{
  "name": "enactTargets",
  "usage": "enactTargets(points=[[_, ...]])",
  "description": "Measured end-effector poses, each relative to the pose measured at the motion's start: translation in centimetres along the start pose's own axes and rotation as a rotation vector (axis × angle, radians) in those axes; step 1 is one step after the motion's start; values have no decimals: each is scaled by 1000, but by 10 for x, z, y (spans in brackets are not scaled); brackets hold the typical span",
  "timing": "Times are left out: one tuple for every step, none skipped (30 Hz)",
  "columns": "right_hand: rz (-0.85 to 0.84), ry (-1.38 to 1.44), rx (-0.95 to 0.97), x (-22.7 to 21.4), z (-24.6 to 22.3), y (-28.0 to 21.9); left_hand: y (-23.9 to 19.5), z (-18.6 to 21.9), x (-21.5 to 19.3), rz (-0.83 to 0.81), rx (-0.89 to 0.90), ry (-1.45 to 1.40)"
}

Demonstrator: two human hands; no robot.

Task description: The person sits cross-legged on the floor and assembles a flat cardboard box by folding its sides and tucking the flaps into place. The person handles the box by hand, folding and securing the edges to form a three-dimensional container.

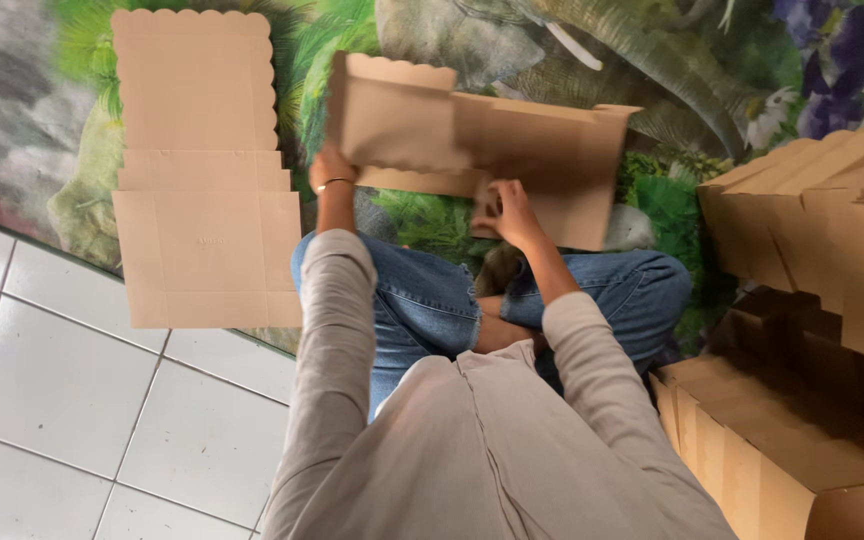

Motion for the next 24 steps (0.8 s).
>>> enactTargets(points=[[5,-2,2,-9,9,-10,13,-15,17,0,5,-2],[-65,-220,-95,-14,16,-22,26,-34,30,133,20,85],[-136,-438,-192,-18,24,-33,39,-53,42,266,35,172],[-138,-435,-194,-18,28,-39,24,-35,29,268,32,176],[-124,-437,-232,-18,31,-44,8,-11,12,453,146,337],[-109,-439,-266,-18,35,-49,-9,14,-3,636,266,498],[-110,-435,-264,-12,34,-48,-32,31,2,635,267,502],[-123,-268,-66,-9,38,-46,-59,56,8,720,480,442],[-135,-99,131,-5,43,-44,-86,81,15,799,694,376],[-132,-96,139,6,64,-42,-104,86,42,795,703,377],[-169,-385,-140,18,80,-41,-125,95,73,671,918,290],[-203,-673,-426,32,96,-39,-146,102,103,540,1123,200],[-201,-672,-420,38,99,-42,-151,104,109,537,1129,200],[-59,-777,-625,40,98,-47,-156,108,118,425,1120,85],[87,-877,-829,43,98,-53,-162,111,126,311,1107,-28],[80,-879,-821,50,104,-57,-163,112,121,301,1109,-32],[159,-891,-809,55,108,-62,-164,112,115,245,1096,-107],[249,-901,-803,62,108,-58,-157,113,105,200,1080,-178],[252,-901,-804,57,104,-57,-153,111,109,203,1081,-178],[305,-866,-780,52,102,-59,-150,107,116,97,1055,-218],[357,-831,-755,48,99,-61,-148,103,123,-9,1026,-257],[358,-828,-751,50,108,-60,-148,103,119,-12,1028,-254],[462,-860,-720,50,116,-59,-148,102,114,-23,1044,-263],[563,-887,-692,52,123,-59,-148,99,109,-35,1054,-271]])
Point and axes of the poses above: each hand's wrist, its own y-axis towards the middle knuckle, its own x-axis out of the palm, z = x × y, the point moved 3 cm from there along y, towards the middle knuckle, and after that the axes turned 13 degrees about z, right-handed, at the moved point
